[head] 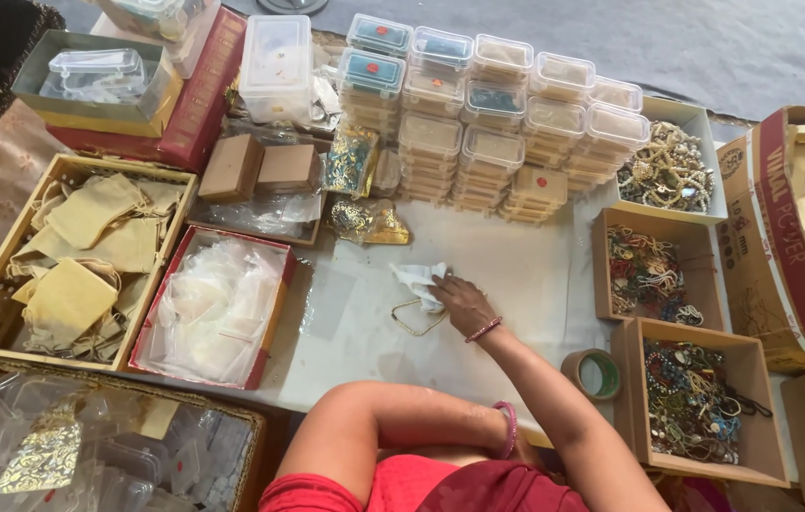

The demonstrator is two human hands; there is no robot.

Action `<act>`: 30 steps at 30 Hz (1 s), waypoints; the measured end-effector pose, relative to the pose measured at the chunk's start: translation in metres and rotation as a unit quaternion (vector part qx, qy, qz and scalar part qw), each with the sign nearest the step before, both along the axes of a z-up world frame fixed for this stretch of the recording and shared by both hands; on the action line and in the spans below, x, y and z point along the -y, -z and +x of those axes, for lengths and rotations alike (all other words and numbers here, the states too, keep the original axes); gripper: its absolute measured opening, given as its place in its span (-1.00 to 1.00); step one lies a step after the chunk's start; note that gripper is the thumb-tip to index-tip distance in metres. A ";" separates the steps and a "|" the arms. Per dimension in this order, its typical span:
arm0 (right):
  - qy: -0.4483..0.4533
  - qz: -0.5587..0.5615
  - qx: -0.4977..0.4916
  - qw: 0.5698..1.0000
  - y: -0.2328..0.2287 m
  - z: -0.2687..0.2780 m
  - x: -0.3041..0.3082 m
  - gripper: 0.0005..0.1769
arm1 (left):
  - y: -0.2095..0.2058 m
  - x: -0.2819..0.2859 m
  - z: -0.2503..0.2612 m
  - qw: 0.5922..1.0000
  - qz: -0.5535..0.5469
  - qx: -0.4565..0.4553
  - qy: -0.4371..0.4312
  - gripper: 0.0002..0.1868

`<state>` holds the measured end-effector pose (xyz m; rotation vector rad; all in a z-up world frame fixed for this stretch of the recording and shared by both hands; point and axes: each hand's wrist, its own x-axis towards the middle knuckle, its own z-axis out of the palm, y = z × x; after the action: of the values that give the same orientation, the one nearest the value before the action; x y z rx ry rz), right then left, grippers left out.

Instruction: Cleaning and organizing various pieces of jewelry at a workspace.

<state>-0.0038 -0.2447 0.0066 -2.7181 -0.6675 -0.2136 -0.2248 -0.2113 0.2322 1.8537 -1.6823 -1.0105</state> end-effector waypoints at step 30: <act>0.258 0.020 0.063 0.964 0.044 -0.020 0.053 -0.37 | 0.223 -0.254 0.208 0.926 0.030 0.272 -0.258 -0.19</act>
<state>-0.0235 -0.2979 -0.0378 -2.8012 0.0339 -0.5186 -0.0171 0.0423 0.0091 2.5950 -1.2882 -0.3462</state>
